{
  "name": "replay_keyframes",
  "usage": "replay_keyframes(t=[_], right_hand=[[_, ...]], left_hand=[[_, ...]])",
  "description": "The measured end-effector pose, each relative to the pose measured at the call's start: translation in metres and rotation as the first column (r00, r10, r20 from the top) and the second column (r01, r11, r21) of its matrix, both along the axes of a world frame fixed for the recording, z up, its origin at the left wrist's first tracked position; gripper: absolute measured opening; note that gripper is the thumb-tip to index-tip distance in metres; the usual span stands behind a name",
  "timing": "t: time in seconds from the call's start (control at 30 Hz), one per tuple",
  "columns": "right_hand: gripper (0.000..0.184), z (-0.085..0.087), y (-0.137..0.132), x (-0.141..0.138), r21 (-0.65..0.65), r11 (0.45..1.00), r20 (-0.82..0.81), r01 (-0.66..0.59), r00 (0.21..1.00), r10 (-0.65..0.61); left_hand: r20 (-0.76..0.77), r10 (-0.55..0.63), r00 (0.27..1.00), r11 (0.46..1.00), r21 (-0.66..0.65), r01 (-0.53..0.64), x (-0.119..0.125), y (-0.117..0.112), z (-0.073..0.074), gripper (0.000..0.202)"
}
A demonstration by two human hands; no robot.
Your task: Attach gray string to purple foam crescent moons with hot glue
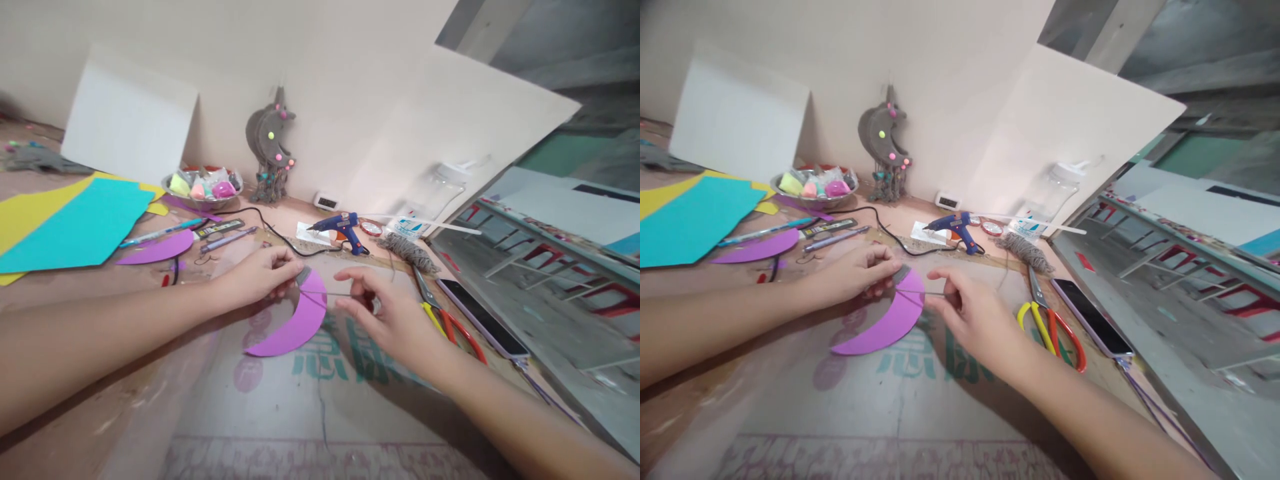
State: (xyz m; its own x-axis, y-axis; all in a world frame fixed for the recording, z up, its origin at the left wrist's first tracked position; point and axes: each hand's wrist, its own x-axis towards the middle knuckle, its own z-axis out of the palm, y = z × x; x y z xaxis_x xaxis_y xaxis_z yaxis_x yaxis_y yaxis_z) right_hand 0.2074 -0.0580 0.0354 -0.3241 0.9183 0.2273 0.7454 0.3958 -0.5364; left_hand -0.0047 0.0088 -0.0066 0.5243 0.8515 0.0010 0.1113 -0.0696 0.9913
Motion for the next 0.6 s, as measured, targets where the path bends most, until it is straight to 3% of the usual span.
replay_keyframes(t=[0.07,0.13,0.3,0.37,0.43,0.5,0.6], right_hand=[[0.012,-0.003,0.007,0.006,0.167,0.986,0.092,-0.007,0.996,-0.008],[0.012,-0.009,0.014,0.011,0.25,0.968,0.108,-0.025,0.994,-0.002],[0.012,-0.024,0.025,0.015,0.254,0.967,0.018,0.025,0.999,-0.03],[0.017,-0.026,0.025,0.013,0.147,0.986,-0.103,0.078,0.993,-0.063],[0.031,-0.026,0.021,0.008,-0.046,0.995,-0.27,0.092,0.957,-0.101],[0.039,-0.025,0.017,0.002,-0.222,0.975,-0.413,0.03,0.903,-0.122],[0.042,-0.023,0.011,-0.006,-0.342,0.933,-0.502,-0.113,0.862,-0.079]], left_hand=[[-0.046,-0.02,0.999,0.999,0.027,0.021,0.0,0.0,0.001,0.027],[-0.112,-0.026,0.993,0.999,0.041,0.031,-0.001,-0.001,0.003,0.026],[-0.19,-0.067,0.979,0.997,0.032,0.075,-0.003,-0.001,0.003,0.027],[-0.167,-0.079,0.983,0.996,0.022,0.084,-0.003,0.0,0.0,0.027],[-0.141,-0.084,0.986,0.996,0.014,0.087,-0.003,0.001,-0.003,0.026],[-0.128,-0.086,0.988,0.996,0.02,0.089,-0.003,0.002,-0.005,0.026],[-0.12,-0.105,0.987,0.993,0.046,0.111,-0.003,0.003,-0.006,0.026]])
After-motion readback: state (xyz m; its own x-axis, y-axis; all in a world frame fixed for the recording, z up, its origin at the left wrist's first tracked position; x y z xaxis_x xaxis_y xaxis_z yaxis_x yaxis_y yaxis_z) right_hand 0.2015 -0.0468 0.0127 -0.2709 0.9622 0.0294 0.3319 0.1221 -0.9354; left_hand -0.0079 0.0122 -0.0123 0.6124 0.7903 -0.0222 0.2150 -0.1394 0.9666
